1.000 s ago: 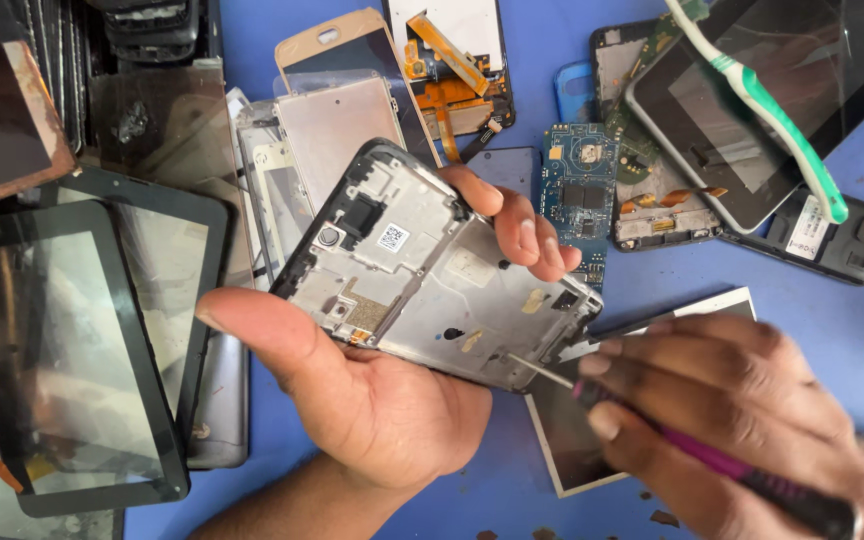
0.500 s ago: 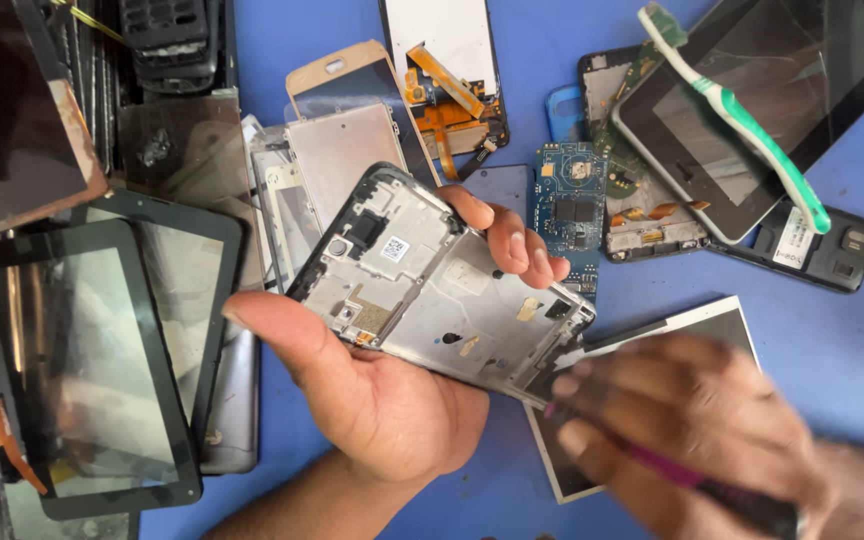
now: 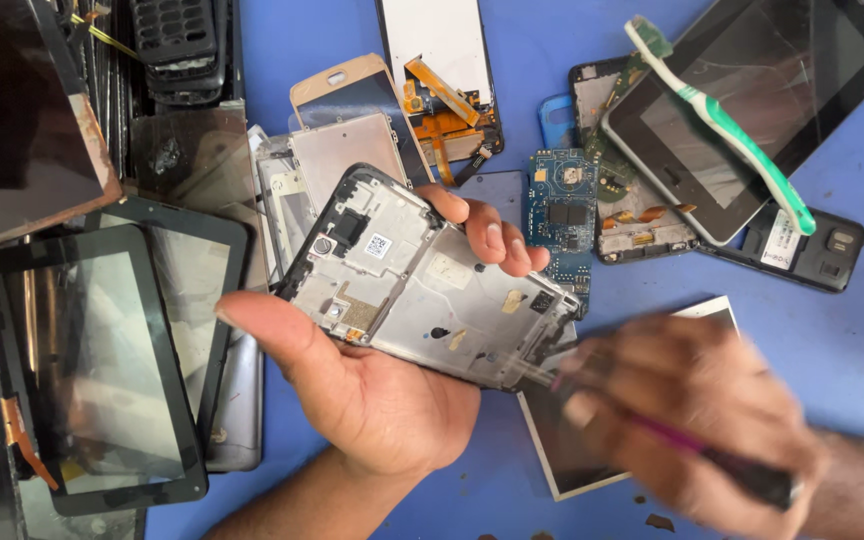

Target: The person cleans several disassembled mobile phone and tablet screens using a toothbrush, then uses a screwdriver to work on the interior of a phone chassis. The person handles multiple screens and a phone body, wiping surfaces and manipulating internal components.

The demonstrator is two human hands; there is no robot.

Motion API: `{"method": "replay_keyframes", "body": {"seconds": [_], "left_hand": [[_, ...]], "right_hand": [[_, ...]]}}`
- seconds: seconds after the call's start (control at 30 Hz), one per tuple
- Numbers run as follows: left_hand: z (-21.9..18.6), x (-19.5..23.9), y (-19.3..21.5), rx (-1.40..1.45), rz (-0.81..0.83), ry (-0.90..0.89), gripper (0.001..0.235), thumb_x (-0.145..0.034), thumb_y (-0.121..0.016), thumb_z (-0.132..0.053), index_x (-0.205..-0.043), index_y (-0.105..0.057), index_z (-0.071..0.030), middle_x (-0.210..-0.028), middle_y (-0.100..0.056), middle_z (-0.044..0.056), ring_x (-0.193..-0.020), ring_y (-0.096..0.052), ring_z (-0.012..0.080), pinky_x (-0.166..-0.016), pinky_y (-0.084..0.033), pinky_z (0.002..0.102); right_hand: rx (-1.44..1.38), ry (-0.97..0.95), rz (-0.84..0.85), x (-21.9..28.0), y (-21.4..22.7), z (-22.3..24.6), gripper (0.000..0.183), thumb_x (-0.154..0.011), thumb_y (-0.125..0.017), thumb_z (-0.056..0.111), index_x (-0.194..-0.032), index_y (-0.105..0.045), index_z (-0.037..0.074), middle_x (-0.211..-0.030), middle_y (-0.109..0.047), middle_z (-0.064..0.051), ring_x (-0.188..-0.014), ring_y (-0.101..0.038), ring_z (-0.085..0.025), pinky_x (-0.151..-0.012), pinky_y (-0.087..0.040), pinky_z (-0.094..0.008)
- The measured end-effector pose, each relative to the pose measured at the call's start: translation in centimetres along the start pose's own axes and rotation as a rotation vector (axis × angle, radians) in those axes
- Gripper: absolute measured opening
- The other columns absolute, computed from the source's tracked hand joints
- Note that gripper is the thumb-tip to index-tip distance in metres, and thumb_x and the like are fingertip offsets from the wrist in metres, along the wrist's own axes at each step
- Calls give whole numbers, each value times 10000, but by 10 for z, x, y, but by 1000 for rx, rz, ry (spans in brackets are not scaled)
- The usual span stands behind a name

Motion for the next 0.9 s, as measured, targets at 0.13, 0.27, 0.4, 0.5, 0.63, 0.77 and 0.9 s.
{"method": "replay_keyframes", "body": {"seconds": [0.13, 0.27, 0.4, 0.5, 0.63, 0.77, 0.9], "left_hand": [[-2, -2, -1, -10, 1, 2, 1017, -961, -237, -890, -1239, -536, 41, -1080, -578, 147, -1023, -520, 256, -1031, -411, 443], [0, -1, 0, -19, 7, -20, 994, -959, -226, -854, -1238, -542, 46, -1089, -581, 151, -1032, -519, 263, -1038, -413, 455], [-3, -3, -1, -41, 56, -5, 948, -1013, -264, -837, -1300, -541, 23, -1151, -599, 155, -1115, -534, 290, -1096, -406, 473], [-5, -10, -2, -95, 54, 6, 800, -1050, -354, -704, -1415, -514, -11, -1247, -605, 157, -1247, -517, 320, -1186, -382, 518], [-4, -16, -4, -145, 76, 26, 614, -1143, -431, -554, -1457, -472, -28, -1357, -582, 175, -1461, -449, 357, -1299, -311, 541], [-3, -18, -8, -202, 96, 65, 656, -1091, -434, -551, -1535, -423, -68, -1599, -460, 189, -1572, -362, 375, -1324, -285, 554], [-4, -22, -16, -180, 125, 69, 696, -1070, -473, -538, -1570, -378, -63, -1689, -350, 181, -1598, -309, 374, -1324, -258, 550]], "right_hand": [[-42, 9, 8, 16, -3, -1, 229, -886, -705, 139, -1027, -668, -37, -998, -714, -170, -960, -738, -320, -873, -596, -451], [-31, 47, 49, 17, 0, -2, 173, -882, -710, 79, -1017, -686, -27, -1002, -722, -172, -950, -737, -315, -858, -602, -443], [42, -363, 154, 18, 0, -29, 217, -756, -744, 76, -957, -668, 48, -970, -737, -161, -935, -704, -327, -814, -535, -470], [-203, -612, -377, 32, 7, -49, 332, -901, -656, -109, -1150, -438, -81, -1083, -714, -231, -1007, -772, -236, -742, -659, -285], [-346, -703, -423, 59, -10, -55, 314, -920, -682, -146, -1131, -482, -26, -1149, -710, -256, -1060, -751, -260, -886, -656, -344], [-414, -726, -426, 66, -10, -58, 284, -901, -682, -128, -1084, -497, -16, -1156, -741, -238, -1051, -776, -260, -866, -684, -349], [-333, -680, -390, 55, -10, -61, 335, -842, -745, -116, -1049, -499, -19, -1131, -742, -205, -1065, -757, -254, -865, -654, -350]]}}
Point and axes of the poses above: each hand's wrist, its own x-axis away from the middle knuckle, its own y-axis out of the back of the hand, z = x × y, the point moved 5 cm from there along -x, towards the middle knuckle
